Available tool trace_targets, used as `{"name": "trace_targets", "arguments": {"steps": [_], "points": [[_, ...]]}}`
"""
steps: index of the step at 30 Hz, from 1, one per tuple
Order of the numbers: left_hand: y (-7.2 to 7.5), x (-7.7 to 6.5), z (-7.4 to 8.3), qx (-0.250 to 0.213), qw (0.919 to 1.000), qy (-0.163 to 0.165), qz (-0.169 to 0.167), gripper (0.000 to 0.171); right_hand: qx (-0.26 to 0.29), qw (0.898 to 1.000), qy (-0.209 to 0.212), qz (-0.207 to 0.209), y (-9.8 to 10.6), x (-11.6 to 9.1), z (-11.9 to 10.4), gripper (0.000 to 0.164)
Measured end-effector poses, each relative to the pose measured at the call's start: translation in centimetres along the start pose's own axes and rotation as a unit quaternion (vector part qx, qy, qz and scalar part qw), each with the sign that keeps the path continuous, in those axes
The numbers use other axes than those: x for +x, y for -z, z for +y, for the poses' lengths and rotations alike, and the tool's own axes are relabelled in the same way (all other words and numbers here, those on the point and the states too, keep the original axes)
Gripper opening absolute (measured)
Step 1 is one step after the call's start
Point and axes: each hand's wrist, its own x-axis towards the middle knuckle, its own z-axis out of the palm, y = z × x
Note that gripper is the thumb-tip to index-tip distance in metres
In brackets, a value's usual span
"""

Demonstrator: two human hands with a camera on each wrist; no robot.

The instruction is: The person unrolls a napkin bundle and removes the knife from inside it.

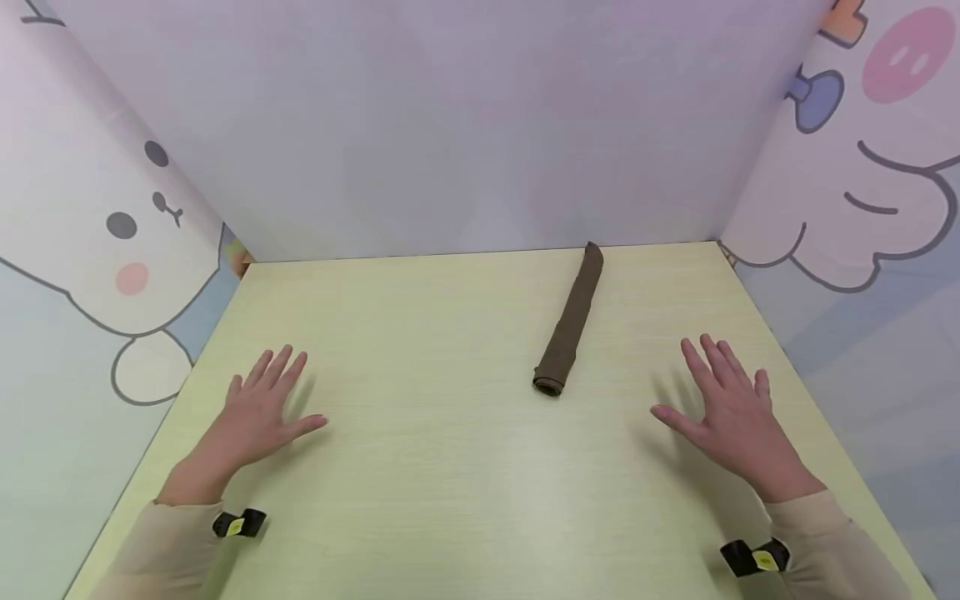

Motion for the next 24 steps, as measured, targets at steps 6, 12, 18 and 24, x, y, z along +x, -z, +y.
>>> {"name": "trace_targets", "arguments": {"steps": [6,12,18,24], "points": [[0.2,0.8,1.0,0.000,0.9999,-0.012,-0.011,0.106,0.003,1.000,0.002,-0.001,0.0,0.7,0.0,0.098],[-0.1,2.7,3.3,0.008,0.9986,-0.052,-0.009,0.107,0.011,1.000,0.014,-0.008,-0.4,2.0,-0.3,0.098],[-0.1,4.7,6.2,0.021,0.9949,-0.099,0.003,0.106,0.013,1.000,0.024,-0.012,-0.6,3.1,-0.9,0.098],[0.1,6.3,9.1,0.017,0.9908,-0.134,0.011,0.103,0.013,0.999,0.029,-0.014,-0.9,4.3,-0.9,0.097]]}}
